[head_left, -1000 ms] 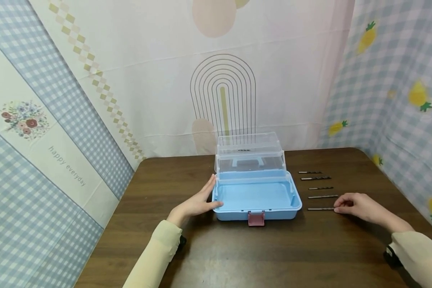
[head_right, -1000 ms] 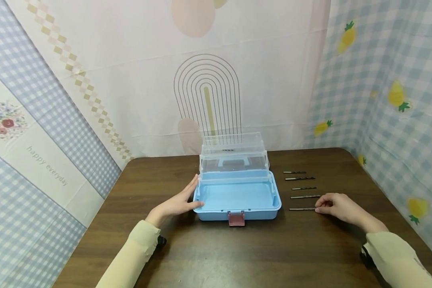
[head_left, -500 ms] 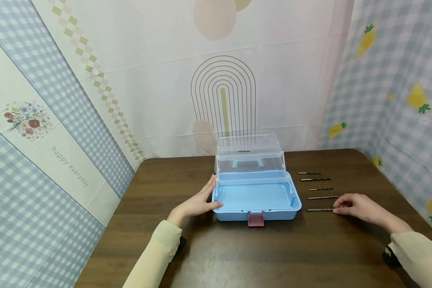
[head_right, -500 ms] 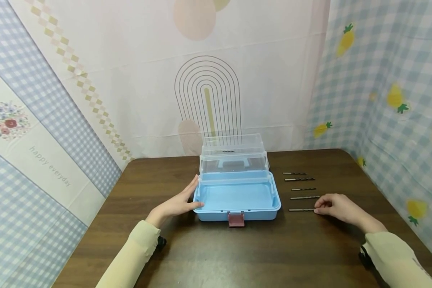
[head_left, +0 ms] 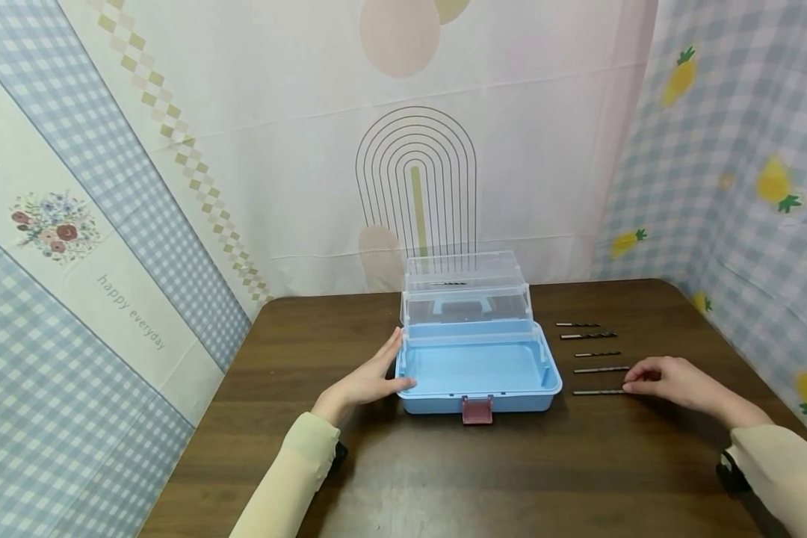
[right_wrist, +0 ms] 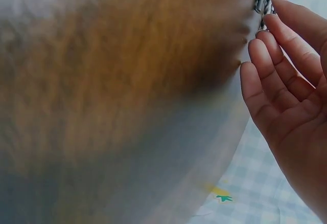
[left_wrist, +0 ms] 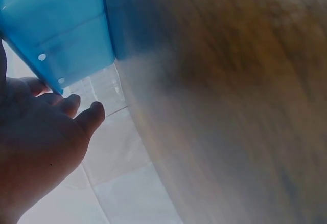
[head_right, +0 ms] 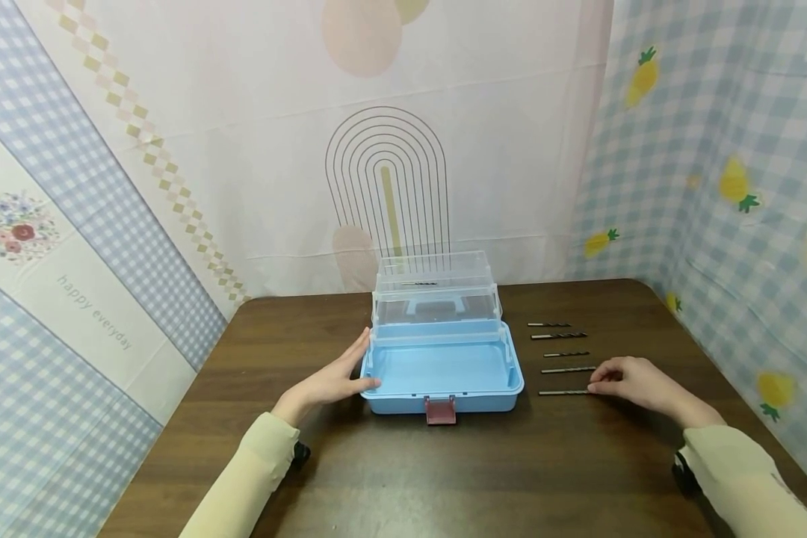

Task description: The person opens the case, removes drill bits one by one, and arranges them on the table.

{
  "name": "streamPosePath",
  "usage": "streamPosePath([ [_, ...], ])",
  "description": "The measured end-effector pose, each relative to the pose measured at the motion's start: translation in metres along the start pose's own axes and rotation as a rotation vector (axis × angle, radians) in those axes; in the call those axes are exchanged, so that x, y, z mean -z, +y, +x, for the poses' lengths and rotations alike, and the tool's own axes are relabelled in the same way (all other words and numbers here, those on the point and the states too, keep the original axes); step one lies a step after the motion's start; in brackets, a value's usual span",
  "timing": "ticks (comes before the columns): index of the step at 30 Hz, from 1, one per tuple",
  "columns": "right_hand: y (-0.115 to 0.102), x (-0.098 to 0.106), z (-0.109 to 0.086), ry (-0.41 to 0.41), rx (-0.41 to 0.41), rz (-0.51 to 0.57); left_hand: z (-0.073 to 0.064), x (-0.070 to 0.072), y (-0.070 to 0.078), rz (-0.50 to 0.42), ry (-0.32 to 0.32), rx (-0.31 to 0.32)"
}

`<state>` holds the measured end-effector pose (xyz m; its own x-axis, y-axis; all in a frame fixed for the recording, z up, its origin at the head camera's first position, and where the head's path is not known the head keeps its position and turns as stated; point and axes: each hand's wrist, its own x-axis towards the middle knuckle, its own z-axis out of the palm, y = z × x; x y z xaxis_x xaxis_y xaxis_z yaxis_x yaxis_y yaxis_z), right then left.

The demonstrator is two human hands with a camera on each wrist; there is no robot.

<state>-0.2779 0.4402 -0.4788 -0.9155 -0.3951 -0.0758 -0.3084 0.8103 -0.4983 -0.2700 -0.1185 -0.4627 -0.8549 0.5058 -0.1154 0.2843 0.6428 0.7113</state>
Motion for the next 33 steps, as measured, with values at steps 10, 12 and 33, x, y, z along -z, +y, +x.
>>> streamPosePath([
  [10, -0.001, 0.024, 0.011, 0.06, -0.004, -0.033, 0.001, 0.0, 0.0, 0.036, 0.03, -0.01],
  [12, -0.003, 0.031, 0.014, 0.069, -0.002, -0.032, 0.001, 0.0, 0.0, 0.045, 0.033, -0.013],
  [33, -0.062, 0.116, 0.066, 0.207, 0.033, -0.044, 0.001, 0.002, -0.001, 0.049, 0.023, -0.016],
])
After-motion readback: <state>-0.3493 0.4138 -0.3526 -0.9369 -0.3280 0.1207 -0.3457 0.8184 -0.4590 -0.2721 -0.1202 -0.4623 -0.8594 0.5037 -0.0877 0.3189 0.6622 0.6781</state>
